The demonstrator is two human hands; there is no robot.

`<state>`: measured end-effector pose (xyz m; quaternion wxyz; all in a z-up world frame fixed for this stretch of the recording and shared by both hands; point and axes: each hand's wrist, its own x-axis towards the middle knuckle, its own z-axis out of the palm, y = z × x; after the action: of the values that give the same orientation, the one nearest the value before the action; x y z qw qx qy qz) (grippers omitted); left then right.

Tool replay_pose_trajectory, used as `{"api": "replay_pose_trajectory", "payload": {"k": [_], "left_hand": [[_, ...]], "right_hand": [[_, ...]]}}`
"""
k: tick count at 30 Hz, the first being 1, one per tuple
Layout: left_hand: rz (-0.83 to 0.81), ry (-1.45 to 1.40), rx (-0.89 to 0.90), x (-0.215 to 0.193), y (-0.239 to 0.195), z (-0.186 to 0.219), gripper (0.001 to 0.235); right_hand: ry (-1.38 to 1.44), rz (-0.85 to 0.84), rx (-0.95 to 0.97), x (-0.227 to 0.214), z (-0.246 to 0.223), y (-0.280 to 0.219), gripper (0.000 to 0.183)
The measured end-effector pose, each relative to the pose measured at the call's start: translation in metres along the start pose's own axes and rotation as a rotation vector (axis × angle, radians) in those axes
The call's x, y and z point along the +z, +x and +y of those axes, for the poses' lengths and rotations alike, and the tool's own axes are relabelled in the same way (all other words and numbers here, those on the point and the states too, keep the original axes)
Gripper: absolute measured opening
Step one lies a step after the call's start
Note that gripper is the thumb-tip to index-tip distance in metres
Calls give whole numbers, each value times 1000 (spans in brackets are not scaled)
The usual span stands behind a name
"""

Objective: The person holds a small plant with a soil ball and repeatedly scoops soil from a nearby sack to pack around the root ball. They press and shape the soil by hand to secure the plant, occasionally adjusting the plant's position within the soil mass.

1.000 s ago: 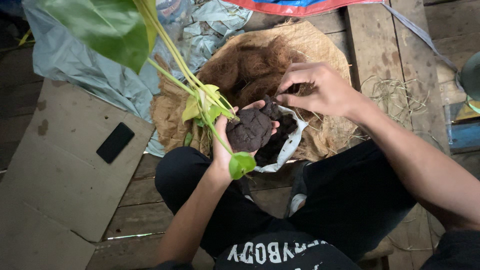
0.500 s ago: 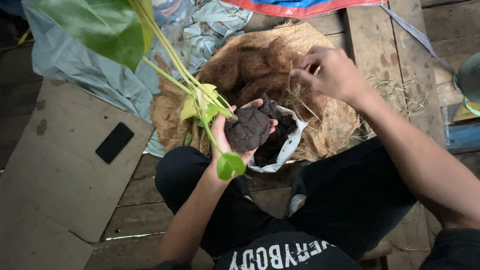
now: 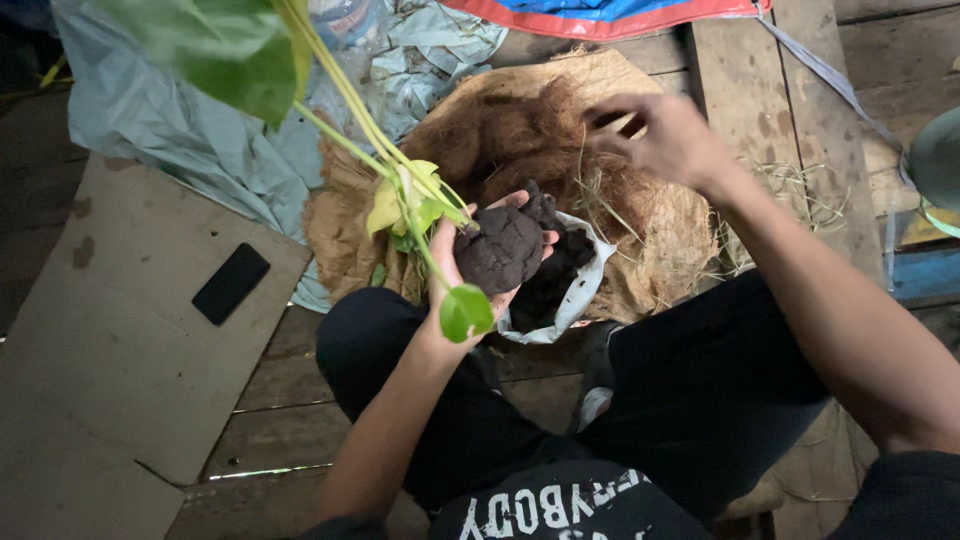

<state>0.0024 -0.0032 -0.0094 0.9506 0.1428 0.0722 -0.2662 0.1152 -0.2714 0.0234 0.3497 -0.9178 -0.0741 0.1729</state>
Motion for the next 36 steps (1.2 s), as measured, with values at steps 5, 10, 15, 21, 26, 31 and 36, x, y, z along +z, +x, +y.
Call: {"api": "replay_pose_trajectory", "payload": {"k": [5, 10, 15, 21, 26, 31, 36], "left_hand": [[53, -24, -5, -5, 5, -2, 56], [49, 47, 49, -9, 7, -4, 59], [19, 57, 60, -8, 9, -6, 57], [74, 95, 89, -7, 12, -6, 58], [26, 58, 110, -5, 14, -3, 56], [67, -19, 105, -4, 11, 1, 61], [13, -60, 104, -5, 12, -1, 64]], "right_hand": [[411, -257, -32, 16, -34, -21, 44], [396, -353, -96, 19, -52, -29, 42], [515, -375, -118, 23, -53, -30, 35], [637, -358, -115, 26, -45, -26, 34], [773, -301, 75, 18, -31, -17, 47], [985, -272, 140, 15, -19, -12, 55], [936, -357, 167, 12, -25, -15, 53]]}}
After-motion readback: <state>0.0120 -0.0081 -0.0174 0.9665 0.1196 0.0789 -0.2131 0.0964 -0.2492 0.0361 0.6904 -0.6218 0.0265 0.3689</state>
